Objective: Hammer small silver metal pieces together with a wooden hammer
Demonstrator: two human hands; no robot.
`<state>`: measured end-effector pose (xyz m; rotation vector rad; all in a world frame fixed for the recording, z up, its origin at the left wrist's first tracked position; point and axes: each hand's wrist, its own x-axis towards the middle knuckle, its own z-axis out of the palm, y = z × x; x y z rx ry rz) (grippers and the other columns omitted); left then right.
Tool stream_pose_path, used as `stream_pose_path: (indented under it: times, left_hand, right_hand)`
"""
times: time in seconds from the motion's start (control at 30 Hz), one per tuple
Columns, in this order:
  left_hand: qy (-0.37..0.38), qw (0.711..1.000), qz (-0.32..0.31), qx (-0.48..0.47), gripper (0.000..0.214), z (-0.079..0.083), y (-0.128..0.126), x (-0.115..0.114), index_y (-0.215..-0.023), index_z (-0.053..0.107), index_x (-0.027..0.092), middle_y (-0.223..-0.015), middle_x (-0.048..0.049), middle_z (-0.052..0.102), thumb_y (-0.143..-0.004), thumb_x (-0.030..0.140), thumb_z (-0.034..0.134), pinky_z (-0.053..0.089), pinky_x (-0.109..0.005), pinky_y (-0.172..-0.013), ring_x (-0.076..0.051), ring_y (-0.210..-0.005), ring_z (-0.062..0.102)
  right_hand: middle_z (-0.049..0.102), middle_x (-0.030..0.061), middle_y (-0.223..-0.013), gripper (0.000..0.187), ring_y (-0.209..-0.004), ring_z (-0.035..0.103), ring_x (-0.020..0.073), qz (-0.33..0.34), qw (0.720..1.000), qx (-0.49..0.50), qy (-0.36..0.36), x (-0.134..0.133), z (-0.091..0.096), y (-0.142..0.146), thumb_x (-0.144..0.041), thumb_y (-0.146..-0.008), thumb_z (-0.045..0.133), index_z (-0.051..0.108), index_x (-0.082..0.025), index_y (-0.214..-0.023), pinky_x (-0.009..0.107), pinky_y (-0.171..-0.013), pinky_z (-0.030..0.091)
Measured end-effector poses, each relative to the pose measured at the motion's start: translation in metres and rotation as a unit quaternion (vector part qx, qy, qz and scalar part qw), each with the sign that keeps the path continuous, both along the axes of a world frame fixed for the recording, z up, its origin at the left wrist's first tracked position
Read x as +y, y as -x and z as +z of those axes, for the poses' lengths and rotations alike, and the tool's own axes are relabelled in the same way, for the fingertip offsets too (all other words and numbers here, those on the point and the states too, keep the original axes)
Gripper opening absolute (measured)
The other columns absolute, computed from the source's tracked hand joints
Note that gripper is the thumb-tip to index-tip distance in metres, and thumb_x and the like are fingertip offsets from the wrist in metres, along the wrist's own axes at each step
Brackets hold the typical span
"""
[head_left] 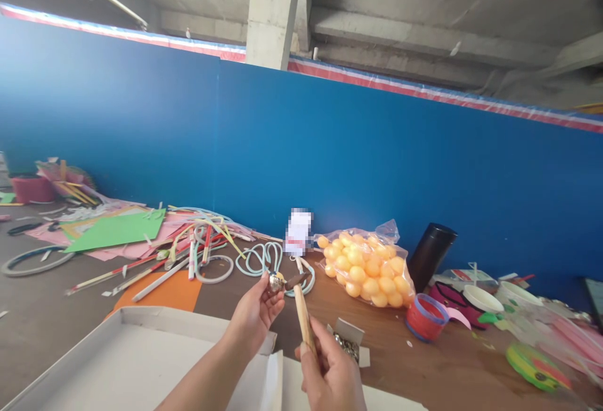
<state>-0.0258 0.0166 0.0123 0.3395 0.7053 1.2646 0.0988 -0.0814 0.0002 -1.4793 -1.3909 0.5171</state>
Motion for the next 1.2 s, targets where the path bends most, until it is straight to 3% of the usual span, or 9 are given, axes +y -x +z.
stream_pose_path:
  times: [0.27, 0.57, 0.93, 1.2]
  left_hand:
    - [-0.016, 1.000, 0.006, 0.009, 0.017, 0.004, 0.002, -0.002, -0.080, 0.058, 0.009, -0.068, -0.0070, 0.062, -0.082, 0.026, 0.056, 0.053, -0.018, -0.050, -0.009, -0.054, 0.060]
    - [-0.014, 1.000, -0.008, 0.010, 0.016, 0.003, 0.001, -0.001, -0.082, 0.057, 0.010, -0.069, -0.0062, 0.063, -0.079, 0.026, 0.060, 0.052, -0.019, -0.049, -0.009, -0.053, 0.059]
    - [-0.030, 0.999, -0.016, 0.014, 0.017, 0.000, 0.001, -0.001, -0.082, 0.059, 0.010, -0.070, -0.0049, 0.063, -0.078, 0.027, 0.061, 0.052, -0.018, -0.049, -0.009, -0.053, 0.059]
    - [-0.029, 0.999, -0.018, 0.015, 0.018, 0.001, 0.001, -0.003, -0.082, 0.059, 0.011, -0.071, -0.0060, 0.064, -0.079, 0.028, 0.060, 0.052, -0.019, -0.048, -0.009, -0.053, 0.059]
  right_hand:
    - [0.073, 0.0049, -0.079, 0.041, -0.065, 0.068, 0.0177, -0.028, 0.991, -0.101, 0.078, 0.004, -0.009, -0.003, -0.027, -0.077, 0.046, 0.064, -0.018, -0.112, 0.019, -0.053, 0.049]
    - [0.073, 0.0011, -0.091, 0.044, -0.082, 0.067, 0.0210, -0.019, 0.955, -0.235, 0.180, 0.004, -0.011, 0.001, -0.015, -0.074, 0.048, 0.061, -0.031, -0.114, 0.021, -0.064, 0.045]
    - [0.071, 0.0042, -0.099, 0.045, -0.090, 0.066, 0.0220, 0.011, 0.954, -0.240, 0.181, 0.005, -0.015, 0.000, -0.014, -0.075, 0.049, 0.056, -0.026, -0.118, 0.022, -0.065, 0.046]
    - [0.067, 0.0056, -0.094, 0.032, -0.084, 0.065, 0.0216, -0.032, 0.937, -0.296, 0.183, 0.004, -0.011, -0.001, -0.019, -0.077, 0.050, 0.062, -0.026, -0.106, 0.023, -0.064, 0.045]
